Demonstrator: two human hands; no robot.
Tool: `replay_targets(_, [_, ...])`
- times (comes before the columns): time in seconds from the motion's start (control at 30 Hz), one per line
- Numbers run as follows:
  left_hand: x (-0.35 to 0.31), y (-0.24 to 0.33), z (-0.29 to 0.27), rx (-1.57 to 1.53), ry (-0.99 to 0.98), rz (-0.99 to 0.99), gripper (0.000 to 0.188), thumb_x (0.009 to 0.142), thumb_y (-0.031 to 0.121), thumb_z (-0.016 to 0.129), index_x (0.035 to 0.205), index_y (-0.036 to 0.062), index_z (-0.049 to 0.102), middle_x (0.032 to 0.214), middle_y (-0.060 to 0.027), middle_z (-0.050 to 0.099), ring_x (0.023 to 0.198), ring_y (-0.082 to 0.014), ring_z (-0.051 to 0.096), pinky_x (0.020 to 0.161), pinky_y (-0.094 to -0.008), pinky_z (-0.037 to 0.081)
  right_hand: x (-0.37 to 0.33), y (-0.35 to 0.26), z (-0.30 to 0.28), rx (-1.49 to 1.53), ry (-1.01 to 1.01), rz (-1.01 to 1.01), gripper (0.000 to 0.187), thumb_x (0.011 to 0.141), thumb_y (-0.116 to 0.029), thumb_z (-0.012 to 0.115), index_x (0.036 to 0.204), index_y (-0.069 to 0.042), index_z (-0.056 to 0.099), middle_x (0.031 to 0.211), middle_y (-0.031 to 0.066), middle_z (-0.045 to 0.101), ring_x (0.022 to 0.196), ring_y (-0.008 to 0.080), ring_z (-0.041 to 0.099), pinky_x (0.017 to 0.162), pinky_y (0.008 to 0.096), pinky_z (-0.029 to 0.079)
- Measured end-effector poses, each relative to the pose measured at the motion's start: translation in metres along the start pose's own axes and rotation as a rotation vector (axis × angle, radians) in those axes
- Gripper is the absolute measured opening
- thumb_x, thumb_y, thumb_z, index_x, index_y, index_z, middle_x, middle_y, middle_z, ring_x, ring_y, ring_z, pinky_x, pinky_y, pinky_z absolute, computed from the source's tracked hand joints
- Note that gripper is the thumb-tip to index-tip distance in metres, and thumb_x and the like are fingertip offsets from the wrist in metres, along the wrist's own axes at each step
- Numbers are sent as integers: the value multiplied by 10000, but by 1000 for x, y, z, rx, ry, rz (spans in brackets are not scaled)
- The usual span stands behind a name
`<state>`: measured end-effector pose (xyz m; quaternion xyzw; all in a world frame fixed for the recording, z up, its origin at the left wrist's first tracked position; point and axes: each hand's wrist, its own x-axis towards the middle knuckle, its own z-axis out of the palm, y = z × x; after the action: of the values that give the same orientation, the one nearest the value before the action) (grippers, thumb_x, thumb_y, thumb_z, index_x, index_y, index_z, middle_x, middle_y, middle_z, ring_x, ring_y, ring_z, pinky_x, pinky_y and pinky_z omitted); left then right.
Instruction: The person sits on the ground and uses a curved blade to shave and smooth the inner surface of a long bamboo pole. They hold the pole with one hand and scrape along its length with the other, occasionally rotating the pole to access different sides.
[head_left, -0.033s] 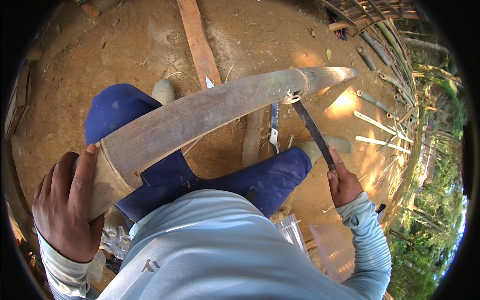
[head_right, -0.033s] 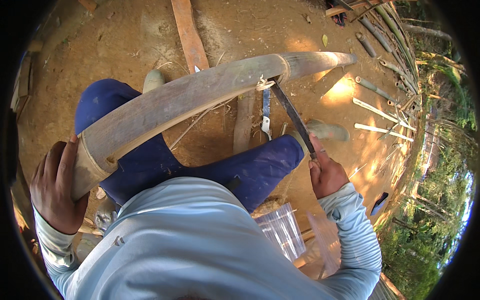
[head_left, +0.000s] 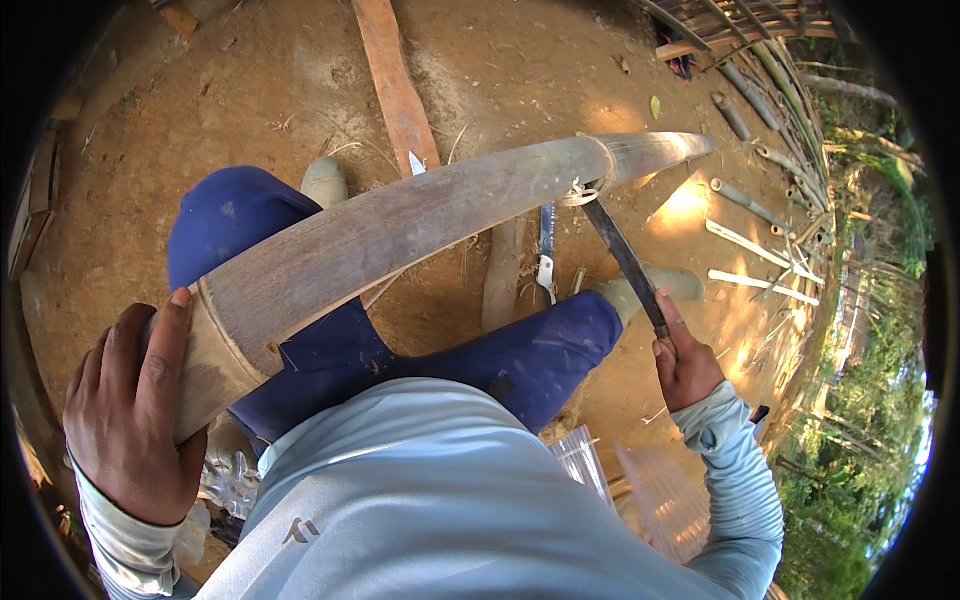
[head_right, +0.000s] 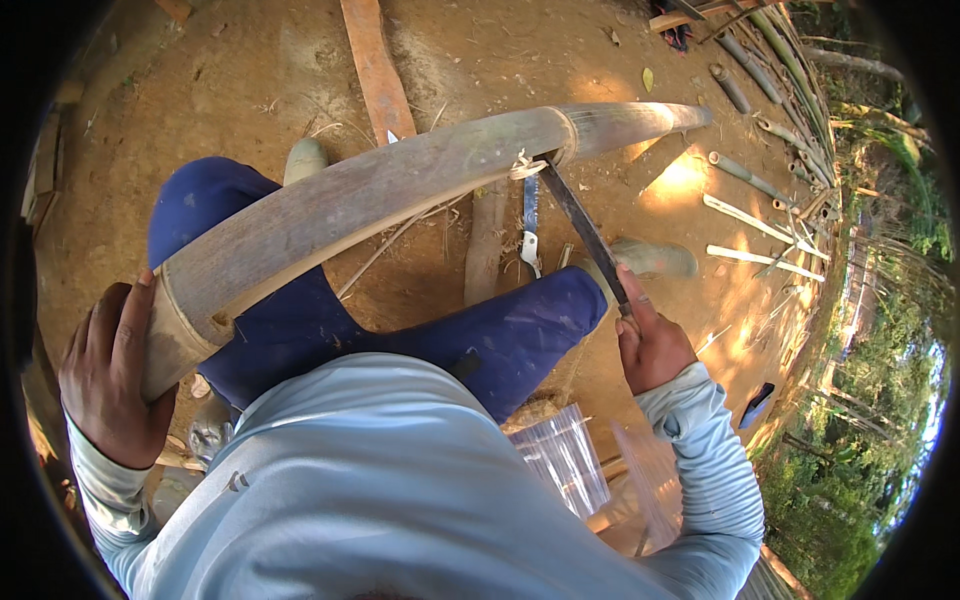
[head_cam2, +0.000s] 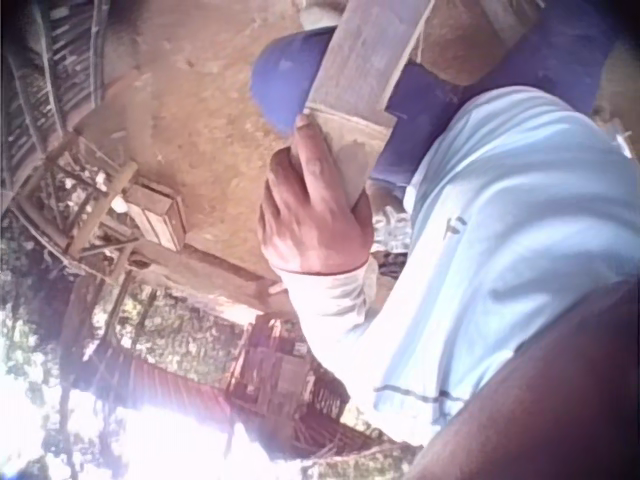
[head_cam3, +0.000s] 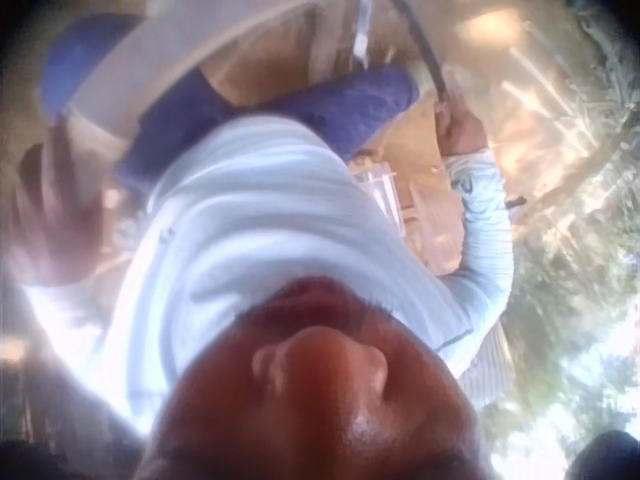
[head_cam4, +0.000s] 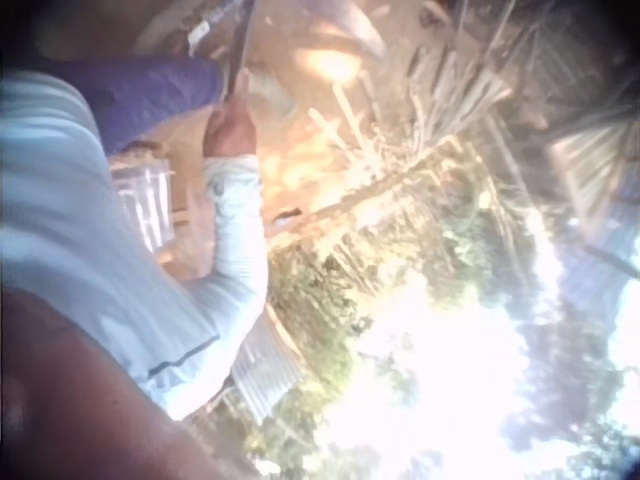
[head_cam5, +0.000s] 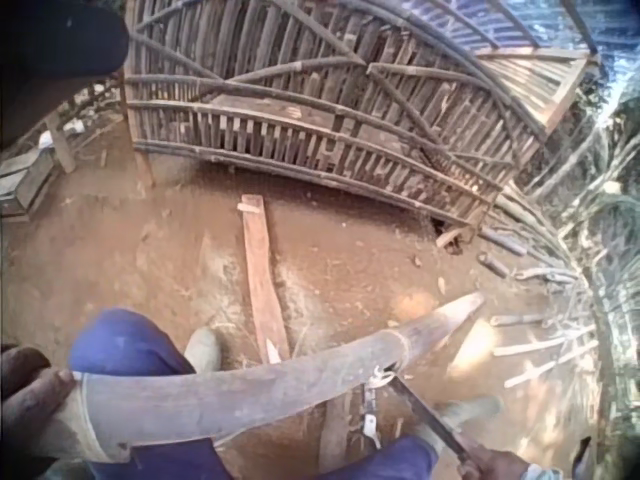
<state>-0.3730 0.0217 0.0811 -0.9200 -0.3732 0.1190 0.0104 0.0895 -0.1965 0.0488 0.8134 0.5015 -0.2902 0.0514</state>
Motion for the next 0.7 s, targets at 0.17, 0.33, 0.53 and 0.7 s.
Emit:
replay_targets(0.17, [1,-5,0,-28,-3,10,1062,558,78,857,1535,91,440,1245,-268,617,1087,-430,658,935,-505,537,1,-6,2,-55,-13,0,750,961,-59,582,1617,-227,261,972,298,692,902,503,675,800,507,545])
replay_targets(0.33, [1,-3,-2,-55,36,29,1053,561,64,851,1530,92,440,1240,-260,610,1083,-423,655,932,-492,535,6,-2,1,-51,-10,-18,754,973,-90,588,1621,-245,237,1007,296,697,932,496,679,834,506,546])
replay_targets(0.53, [1,4,-10,-56,37,54,1036,591,61,835,1535,90,409,1202,-240,607,1027,-416,656,906,-486,535,32,17,28,52,100,-126,732,997,-120,577,1621,-279,229,1081,287,695,1017,499,661,902,503,534])
replay_targets(0.7, [2,1,-17,-113,15,61,1053,571,72,851,1524,54,403,1169,-216,613,998,-405,661,859,-458,550,14,24,76,184,178,-90,718,1015,-140,561,1629,-294,222,1034,252,703,883,432,686,839,459,550])
